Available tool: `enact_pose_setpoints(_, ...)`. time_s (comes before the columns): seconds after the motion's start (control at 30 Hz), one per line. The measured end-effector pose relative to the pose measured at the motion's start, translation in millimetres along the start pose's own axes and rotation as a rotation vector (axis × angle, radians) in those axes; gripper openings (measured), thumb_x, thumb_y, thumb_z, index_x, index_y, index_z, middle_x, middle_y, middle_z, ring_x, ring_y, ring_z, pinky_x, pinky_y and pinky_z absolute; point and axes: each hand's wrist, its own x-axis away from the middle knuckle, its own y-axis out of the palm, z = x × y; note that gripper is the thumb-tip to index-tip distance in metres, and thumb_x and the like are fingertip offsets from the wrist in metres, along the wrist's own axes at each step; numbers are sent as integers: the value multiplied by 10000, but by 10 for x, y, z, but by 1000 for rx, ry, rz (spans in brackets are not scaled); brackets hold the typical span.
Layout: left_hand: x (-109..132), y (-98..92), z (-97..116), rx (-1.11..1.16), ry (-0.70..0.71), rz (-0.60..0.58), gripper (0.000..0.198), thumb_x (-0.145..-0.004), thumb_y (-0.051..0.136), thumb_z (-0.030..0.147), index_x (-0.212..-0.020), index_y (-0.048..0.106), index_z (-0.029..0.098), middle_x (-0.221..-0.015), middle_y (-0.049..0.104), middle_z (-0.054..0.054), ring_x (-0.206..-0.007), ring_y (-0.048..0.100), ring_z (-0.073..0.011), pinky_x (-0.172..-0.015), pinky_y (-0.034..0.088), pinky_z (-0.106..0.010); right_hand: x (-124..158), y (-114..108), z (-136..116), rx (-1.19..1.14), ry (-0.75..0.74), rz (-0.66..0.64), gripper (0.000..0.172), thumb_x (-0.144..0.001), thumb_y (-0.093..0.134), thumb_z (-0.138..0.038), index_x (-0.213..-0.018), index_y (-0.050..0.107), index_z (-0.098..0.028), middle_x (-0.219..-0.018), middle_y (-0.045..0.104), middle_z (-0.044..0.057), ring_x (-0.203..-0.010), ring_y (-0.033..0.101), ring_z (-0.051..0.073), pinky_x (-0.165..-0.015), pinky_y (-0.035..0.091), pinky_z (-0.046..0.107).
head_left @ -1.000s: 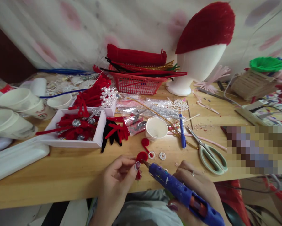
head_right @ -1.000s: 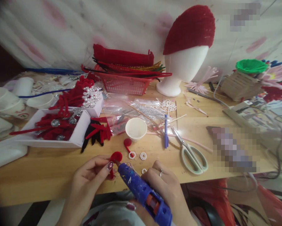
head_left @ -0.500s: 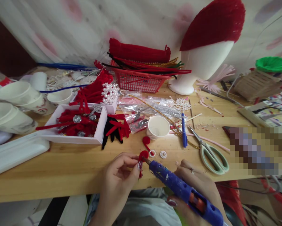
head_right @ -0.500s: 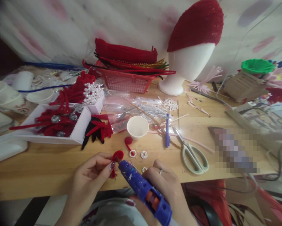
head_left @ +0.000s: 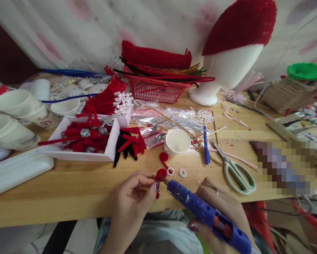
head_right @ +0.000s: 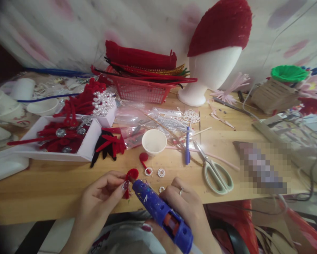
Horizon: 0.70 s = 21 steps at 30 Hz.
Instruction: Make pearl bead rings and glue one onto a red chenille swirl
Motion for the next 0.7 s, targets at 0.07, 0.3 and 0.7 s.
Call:
enact_pose_setpoints(0.07, 7, 24, 12, 5, 2, 40, 116, -727, 737, 163, -618, 697, 173, -830, 688, -33, -695, 650, -116, -589, 518, -150, -4, -9, 18, 30, -4, 2, 223, -843, 673, -380, -776, 546, -208, -626, 478, -8, -600, 460, 170, -529, 313, 305)
enact_pose_setpoints(0.3, 8, -4, -19, -14, 14, 4, 92, -711, 749, 187, -634, 701, 169, -845, 685, -36, -668, 641, -116, -557, 523, -165, -8, -30, 59, 68, -32, 3, 189, -832, 668, -308, -785, 514, -208, -654, 458, -19, -592, 434, 148, -533, 304, 275)
enact_pose_setpoints(0.7, 45, 61, 50, 24, -23, 86, 89, -696, 757, 189, -630, 699, 174, -827, 682, -15, -653, 626, -97, -577, 522, -161, 32, -20, 48, 48, 14, 79, 214, -820, 691, -331, -781, 524, -202, -658, 457, -23, -586, 426, 134, -549, 291, 272)
